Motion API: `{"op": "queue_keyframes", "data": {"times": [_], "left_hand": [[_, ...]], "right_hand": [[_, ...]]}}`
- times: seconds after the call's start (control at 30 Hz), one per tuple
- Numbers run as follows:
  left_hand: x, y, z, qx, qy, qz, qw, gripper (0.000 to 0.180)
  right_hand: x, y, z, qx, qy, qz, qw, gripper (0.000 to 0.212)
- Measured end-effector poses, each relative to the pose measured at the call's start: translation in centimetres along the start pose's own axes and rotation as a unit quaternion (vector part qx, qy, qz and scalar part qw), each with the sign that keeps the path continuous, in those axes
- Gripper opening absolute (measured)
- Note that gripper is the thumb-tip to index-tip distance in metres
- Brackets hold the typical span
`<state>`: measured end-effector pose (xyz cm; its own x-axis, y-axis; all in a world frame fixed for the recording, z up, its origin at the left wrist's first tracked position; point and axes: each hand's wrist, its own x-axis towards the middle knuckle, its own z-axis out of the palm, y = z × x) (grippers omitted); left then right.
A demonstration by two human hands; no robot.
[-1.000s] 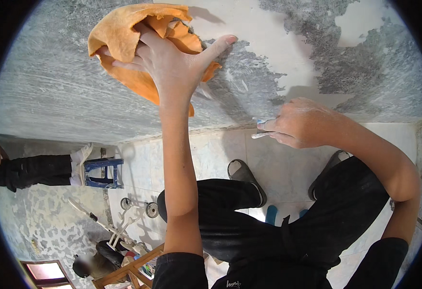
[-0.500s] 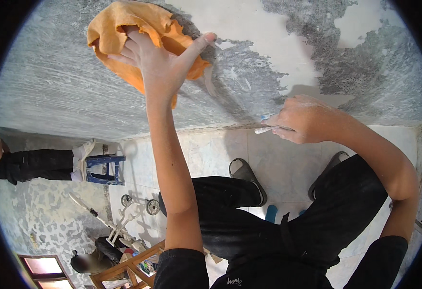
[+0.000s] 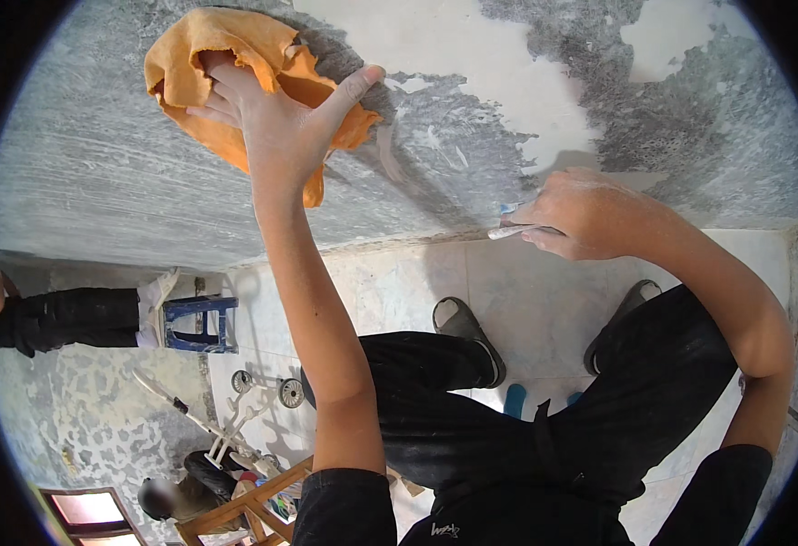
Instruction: The recorder uses a scraper and a rag to remove old paint or plaster from a wall in preparation for painting.
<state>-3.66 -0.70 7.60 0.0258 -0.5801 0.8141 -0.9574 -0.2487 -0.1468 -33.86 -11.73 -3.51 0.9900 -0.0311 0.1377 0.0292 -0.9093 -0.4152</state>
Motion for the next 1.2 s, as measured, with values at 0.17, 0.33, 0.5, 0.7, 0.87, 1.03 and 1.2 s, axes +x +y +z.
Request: {"op": "queue_keyframes", "data": {"times": [0.17, 0.33, 0.5, 0.7, 0.87, 1.03, 1.2], "left_hand": [[-0.1, 0.7, 0.6, -0.022, -0.004, -0.006, 1.0, 0.093], [0.4, 1.6, 1.3, -0.096, -0.013, -0.048, 0.994, 0.083], [0.7, 1.8, 1.9, -0.137, 0.005, -0.076, 0.988, 0.076], [0.7, 1.6, 2.0, 0.111, 0.101, 0.002, 0.989, 0.079], [1.1, 1.4, 1.6, -0.11, -0.042, -0.124, 0.985, 0.144], [1.1, 1.5, 1.2, -0.141, -0.034, -0.097, 0.985, 0.141], [0.7, 1.3, 0.7, -0.142, -0.057, -0.093, 0.984, 0.125]], "right_hand": [[-0.3, 0.3, 0.8, 0.002, 0.062, -0.026, 0.998, 0.024], [-0.6, 0.1, 0.1, -0.01, 0.013, -0.001, 1.0, 0.025], [-0.6, 0.4, -0.4, -0.016, -0.041, 0.039, 0.998, 0.026], [-0.6, 0.2, -0.3, -0.011, -0.004, 0.033, 0.999, 0.026], [-0.6, 0.3, -0.4, -0.03, -0.023, 0.018, 0.999, 0.025], [-0.4, 0.4, -0.8, -0.025, -0.062, 0.064, 0.996, 0.036], [-0.5, 1.2, 0.3, -0.014, -0.017, 0.036, 0.999, 0.021]]}}
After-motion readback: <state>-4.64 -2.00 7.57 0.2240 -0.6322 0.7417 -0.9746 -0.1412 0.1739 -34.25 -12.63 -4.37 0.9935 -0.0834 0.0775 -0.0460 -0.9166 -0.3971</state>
